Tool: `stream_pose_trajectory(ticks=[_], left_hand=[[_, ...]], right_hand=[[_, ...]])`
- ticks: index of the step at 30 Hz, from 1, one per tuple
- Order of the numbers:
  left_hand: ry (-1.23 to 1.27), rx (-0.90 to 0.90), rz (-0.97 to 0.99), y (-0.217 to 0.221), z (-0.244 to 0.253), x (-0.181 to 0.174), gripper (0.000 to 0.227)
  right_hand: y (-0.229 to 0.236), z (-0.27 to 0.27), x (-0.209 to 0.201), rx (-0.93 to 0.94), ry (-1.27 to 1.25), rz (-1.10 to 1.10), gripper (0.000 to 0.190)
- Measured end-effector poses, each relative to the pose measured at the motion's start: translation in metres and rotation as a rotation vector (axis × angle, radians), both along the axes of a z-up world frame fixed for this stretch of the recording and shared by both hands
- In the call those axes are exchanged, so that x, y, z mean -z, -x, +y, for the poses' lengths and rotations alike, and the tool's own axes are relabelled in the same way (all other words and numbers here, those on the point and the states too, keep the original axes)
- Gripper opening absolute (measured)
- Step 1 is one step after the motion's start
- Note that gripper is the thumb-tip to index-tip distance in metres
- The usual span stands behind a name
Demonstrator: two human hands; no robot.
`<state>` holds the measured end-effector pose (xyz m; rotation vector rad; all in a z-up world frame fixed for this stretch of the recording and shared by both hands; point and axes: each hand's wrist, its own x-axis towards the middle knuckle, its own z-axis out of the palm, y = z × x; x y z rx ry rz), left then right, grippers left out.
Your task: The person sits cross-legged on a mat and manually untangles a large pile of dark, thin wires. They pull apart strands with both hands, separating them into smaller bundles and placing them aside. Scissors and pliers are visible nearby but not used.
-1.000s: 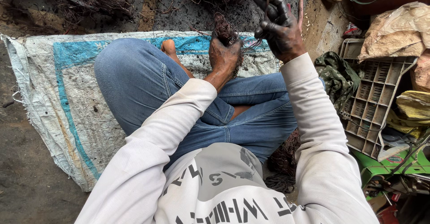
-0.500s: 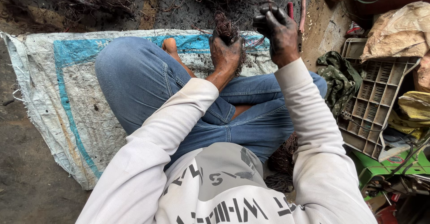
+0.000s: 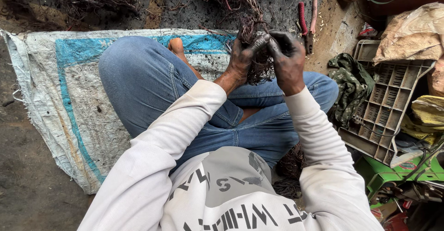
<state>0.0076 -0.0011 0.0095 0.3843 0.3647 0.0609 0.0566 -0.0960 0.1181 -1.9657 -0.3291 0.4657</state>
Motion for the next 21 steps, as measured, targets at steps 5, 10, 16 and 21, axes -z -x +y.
stream_pose_trajectory(ticks=[5, 10, 16, 21], left_hand=[[-0.006, -0.021, -0.032, 0.003, 0.004, -0.005, 0.038], [-0.085, -0.018, 0.035, 0.002, 0.002, 0.003, 0.032], [-0.516, 0.005, 0.152, -0.003, -0.007, 0.012, 0.036], [-0.775, -0.103, 0.094, 0.006, -0.011, 0.024, 0.044]], right_hand=[[0.023, 0.002, -0.007, -0.191, 0.208, -0.509, 0.014], [0.043, -0.002, -0.01, -0.403, 0.28, -0.638, 0.021], [-0.016, -0.013, -0.023, -0.412, 0.361, -0.526, 0.012], [-0.062, 0.016, -0.019, -0.689, 0.482, -0.661, 0.027]])
